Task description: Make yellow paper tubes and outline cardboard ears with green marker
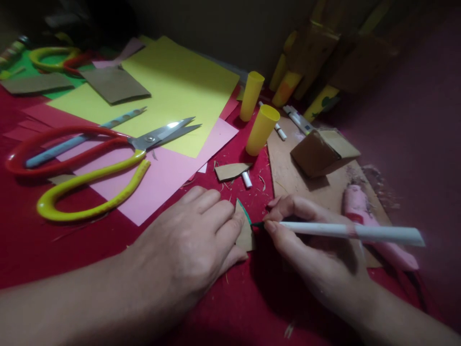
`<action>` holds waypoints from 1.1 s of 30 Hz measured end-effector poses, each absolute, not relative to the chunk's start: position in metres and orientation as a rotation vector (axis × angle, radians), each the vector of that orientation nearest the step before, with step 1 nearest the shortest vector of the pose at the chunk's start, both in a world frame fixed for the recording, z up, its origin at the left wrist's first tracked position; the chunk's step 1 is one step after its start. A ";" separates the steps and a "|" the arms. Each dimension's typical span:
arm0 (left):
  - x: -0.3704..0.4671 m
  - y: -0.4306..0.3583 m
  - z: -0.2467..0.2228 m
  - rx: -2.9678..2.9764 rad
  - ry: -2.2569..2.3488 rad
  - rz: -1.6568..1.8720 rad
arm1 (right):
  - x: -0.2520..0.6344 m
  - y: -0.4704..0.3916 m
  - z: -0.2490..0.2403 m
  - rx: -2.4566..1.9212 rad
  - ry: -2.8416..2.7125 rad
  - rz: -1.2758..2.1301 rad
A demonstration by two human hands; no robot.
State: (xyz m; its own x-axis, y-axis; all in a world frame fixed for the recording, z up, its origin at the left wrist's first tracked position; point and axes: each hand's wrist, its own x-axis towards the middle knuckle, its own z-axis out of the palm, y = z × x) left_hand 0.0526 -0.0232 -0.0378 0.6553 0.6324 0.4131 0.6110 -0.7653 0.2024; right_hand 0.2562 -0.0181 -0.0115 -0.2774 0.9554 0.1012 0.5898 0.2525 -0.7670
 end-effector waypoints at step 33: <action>0.058 -0.018 -0.043 2.851 1.018 0.850 | 0.256 -0.017 -0.010 -1.389 -1.985 0.828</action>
